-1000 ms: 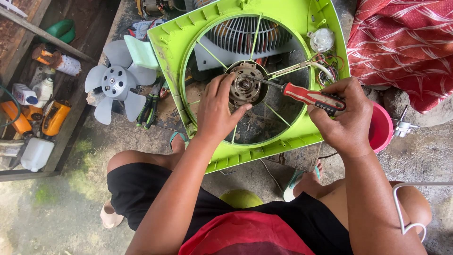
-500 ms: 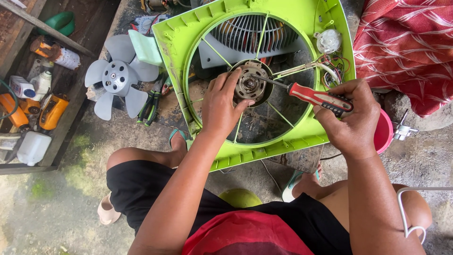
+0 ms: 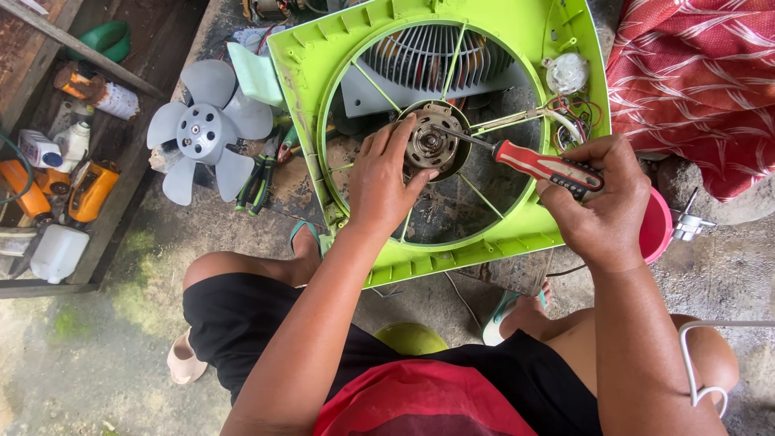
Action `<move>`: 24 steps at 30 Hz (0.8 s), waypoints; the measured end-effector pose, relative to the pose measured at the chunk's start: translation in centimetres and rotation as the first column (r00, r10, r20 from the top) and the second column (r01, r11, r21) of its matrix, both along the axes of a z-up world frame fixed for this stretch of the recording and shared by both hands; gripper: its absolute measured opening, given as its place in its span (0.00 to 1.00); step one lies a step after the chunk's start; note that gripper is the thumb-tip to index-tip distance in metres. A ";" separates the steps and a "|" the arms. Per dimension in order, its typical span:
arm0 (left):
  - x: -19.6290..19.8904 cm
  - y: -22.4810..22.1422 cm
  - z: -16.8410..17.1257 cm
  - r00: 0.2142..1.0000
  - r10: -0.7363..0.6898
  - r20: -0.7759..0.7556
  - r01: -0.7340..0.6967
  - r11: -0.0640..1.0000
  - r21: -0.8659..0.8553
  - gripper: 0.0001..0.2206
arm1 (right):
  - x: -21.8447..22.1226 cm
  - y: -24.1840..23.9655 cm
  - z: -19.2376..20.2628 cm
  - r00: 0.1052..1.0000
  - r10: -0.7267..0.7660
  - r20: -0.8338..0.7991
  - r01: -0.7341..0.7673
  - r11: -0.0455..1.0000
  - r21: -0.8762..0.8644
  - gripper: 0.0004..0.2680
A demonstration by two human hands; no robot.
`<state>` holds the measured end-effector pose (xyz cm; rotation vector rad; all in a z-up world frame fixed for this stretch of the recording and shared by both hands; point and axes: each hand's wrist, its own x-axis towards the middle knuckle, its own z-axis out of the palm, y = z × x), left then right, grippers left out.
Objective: Disassembling a fan motor housing using a screwdriver for repair.
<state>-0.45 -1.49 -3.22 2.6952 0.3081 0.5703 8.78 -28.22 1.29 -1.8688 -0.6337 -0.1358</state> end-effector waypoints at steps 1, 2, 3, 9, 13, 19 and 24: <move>0.0 0.0 0.1 1.000 -0.001 0.000 0.001 1.000 0.000 0.39 | 0.0 0.0 0.0 1.000 -0.001 0.000 0.001 1.000 0.000 0.10; -0.1 -0.1 0.3 1.000 -0.007 0.011 0.007 1.000 0.004 0.39 | 0.0 -0.1 0.1 1.000 -0.006 -0.003 0.006 1.000 -0.002 0.10; -0.1 -0.1 0.4 1.000 -0.013 0.023 0.012 1.000 0.007 0.39 | 0.0 -0.2 0.1 1.000 -0.011 -0.006 0.011 1.000 -0.004 0.10; -0.5 -0.2 0.7 0.999 -0.033 0.032 0.033 0.999 -0.002 0.39 | 0.0 -0.1 0.5 0.996 0.012 -0.088 -0.002 0.993 0.118 0.11; -1.7 -0.1 1.4 0.999 -0.044 0.012 0.044 0.997 -0.071 0.39 | 0.6 -0.5 0.0 0.999 -0.034 -0.039 0.040 0.989 0.144 0.12; -5.2 1.6 3.3 0.999 0.012 0.036 -0.008 0.994 -0.110 0.36 | 1.0 -0.5 -0.1 0.987 -0.162 0.008 0.159 0.978 0.131 0.12; -9.1 3.4 5.9 0.981 0.134 0.143 -0.106 0.976 -0.188 0.26 | 1.2 -0.2 -0.6 0.978 -0.199 0.059 0.191 0.975 0.113 0.11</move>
